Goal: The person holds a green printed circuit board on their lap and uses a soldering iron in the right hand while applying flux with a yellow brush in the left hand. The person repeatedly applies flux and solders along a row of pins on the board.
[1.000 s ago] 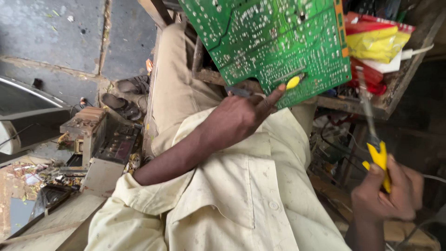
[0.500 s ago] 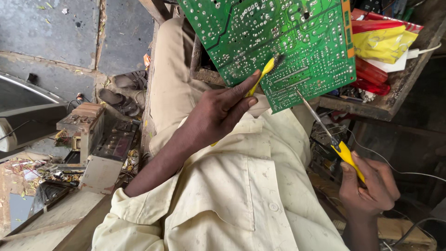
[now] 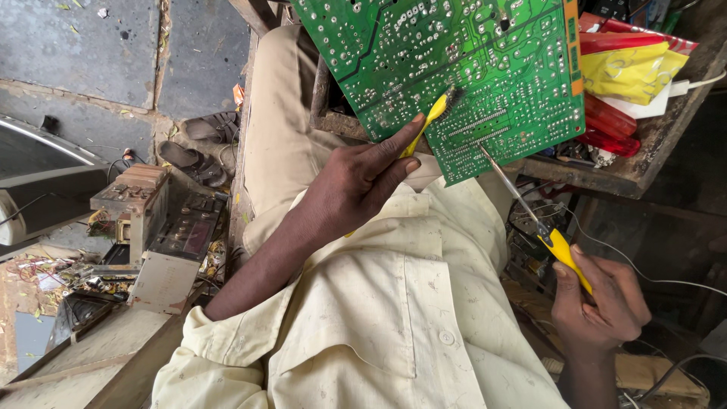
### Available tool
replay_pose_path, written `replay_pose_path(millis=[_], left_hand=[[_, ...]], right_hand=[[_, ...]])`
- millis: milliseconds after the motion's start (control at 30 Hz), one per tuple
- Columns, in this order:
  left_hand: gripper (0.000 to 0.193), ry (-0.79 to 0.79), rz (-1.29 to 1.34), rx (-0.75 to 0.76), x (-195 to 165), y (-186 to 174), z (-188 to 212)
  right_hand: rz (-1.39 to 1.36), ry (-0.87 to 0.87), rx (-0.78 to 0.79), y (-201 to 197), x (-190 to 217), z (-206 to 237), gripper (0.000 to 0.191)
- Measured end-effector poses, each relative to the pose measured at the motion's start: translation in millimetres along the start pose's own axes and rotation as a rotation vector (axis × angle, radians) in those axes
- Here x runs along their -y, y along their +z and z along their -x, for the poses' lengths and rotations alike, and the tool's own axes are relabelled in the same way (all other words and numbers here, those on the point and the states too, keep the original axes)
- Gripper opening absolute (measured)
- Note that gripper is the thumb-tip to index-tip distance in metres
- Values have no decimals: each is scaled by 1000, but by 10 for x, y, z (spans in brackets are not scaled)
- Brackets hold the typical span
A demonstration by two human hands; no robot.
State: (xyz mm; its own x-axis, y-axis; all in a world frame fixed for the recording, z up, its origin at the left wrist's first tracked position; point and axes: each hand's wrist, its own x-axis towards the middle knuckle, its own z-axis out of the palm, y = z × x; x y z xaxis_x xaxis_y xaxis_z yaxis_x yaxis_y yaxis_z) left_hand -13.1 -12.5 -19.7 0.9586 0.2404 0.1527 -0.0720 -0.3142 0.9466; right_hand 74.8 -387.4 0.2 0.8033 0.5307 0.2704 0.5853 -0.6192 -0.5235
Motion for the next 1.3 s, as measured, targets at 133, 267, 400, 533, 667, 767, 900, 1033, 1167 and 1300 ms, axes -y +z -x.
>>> replay_pose_path(millis=[133,267,400,533,667,767,900,1033,1167,1300], left_hand=[[54,-2,-5,2,-13,3,-6],[54,19,5,1,-18,44,-16],[53,132,28,-32,-5,86,-22],[57,71,-35,21,6,130,-19],[58,137,-138,-7,7,189,-10],[60,179,-221,6,5,244,-9],[65,192,-378,40,8,317,-25],[72,244,-533,84,13,339,-13],[83,297,-645,136,31,345,-13],[83,294,-688,162,39,398,-33]], right_hand=[[53,20,41,-33,87,-77,29],[27,25,71,-100,191,-178,28],[72,-49,91,-125,281,-190,33],[9,-8,107,-110,302,-151,32],[1,14,106,-81,264,-146,29],[30,-12,91,-55,244,-149,28],[70,-4,87,-31,229,-141,33],[38,-25,65,11,180,-140,27],[-14,-23,46,62,115,-118,25],[-7,-9,45,102,47,-49,27]])
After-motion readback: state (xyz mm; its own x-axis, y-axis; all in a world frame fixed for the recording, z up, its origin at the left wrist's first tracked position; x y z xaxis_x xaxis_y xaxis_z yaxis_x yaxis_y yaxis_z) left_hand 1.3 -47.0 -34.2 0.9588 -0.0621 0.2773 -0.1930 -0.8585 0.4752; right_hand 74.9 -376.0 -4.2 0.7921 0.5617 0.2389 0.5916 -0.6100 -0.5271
